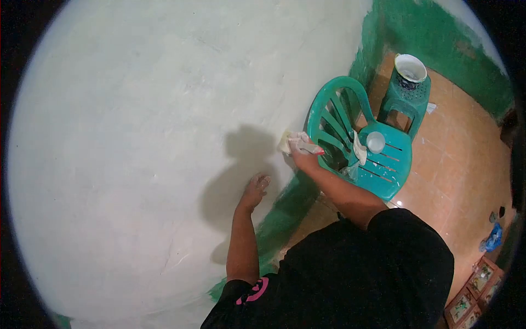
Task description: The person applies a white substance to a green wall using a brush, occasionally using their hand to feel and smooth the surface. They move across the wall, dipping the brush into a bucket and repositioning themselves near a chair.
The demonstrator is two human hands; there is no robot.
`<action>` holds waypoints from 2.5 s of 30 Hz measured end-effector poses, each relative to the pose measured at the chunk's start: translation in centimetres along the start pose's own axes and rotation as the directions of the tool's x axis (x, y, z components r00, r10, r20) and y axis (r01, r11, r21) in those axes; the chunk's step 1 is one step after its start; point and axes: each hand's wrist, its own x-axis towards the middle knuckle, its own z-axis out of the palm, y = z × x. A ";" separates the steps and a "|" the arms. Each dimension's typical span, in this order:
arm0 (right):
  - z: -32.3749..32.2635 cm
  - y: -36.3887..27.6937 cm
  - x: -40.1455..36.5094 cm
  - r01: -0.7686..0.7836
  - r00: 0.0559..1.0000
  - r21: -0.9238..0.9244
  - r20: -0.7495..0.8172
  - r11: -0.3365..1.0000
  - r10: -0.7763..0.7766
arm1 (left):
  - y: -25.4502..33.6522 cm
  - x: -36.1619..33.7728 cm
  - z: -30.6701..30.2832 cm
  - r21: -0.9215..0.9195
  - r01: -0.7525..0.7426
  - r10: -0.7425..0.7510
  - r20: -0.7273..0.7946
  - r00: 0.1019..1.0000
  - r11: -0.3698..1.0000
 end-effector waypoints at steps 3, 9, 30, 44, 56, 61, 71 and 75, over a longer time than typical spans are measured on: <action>-1.5 -7.0 4.3 -0.024 1.000 0.222 -0.011 0.975 0.027 | 0.3 -0.1 0.1 -0.024 0.004 -0.004 -0.006 1.000 1.000; -0.9 -6.2 5.7 0.004 1.000 0.298 0.020 0.955 -0.010 | 0.9 0.5 0.0 -0.025 -0.004 0.004 0.017 1.000 1.000; 1.8 2.1 -2.3 0.018 0.998 -0.278 0.068 0.960 0.001 | 1.1 0.5 0.0 -0.084 0.064 -0.058 0.067 0.996 0.994; 0.0 -0.5 -1.5 -0.388 0.921 0.385 0.139 0.837 0.363 | 0.2 2.7 0.0 -0.077 0.104 -0.096 0.102 0.990 0.992; 0.7 -6.5 2.2 -0.153 0.978 0.347 0.184 0.925 0.092 | 0.5 -0.4 -1.4 -0.098 -0.073 0.079 0.067 0.995 0.992; 0.5 -6.1 0.2 -0.453 0.891 0.423 0.211 0.784 0.401 | 0.3 -4.0 -3.9 -0.121 -0.134 0.139 0.041 0.989 0.984; 1.2 -21.4 0.2 0.291 0.864 0.103 0.399 0.951 -0.307 | -2.3 -9.0 -5.9 -0.261 -0.311 0.289 -0.119 0.950 0.914; 3.3 -23.0 -1.2 0.385 0.628 0.261 0.629 0.885 -0.459 | -5.3 -11.4 -7.3 -0.370 -0.389 0.348 -0.174 0.921 0.844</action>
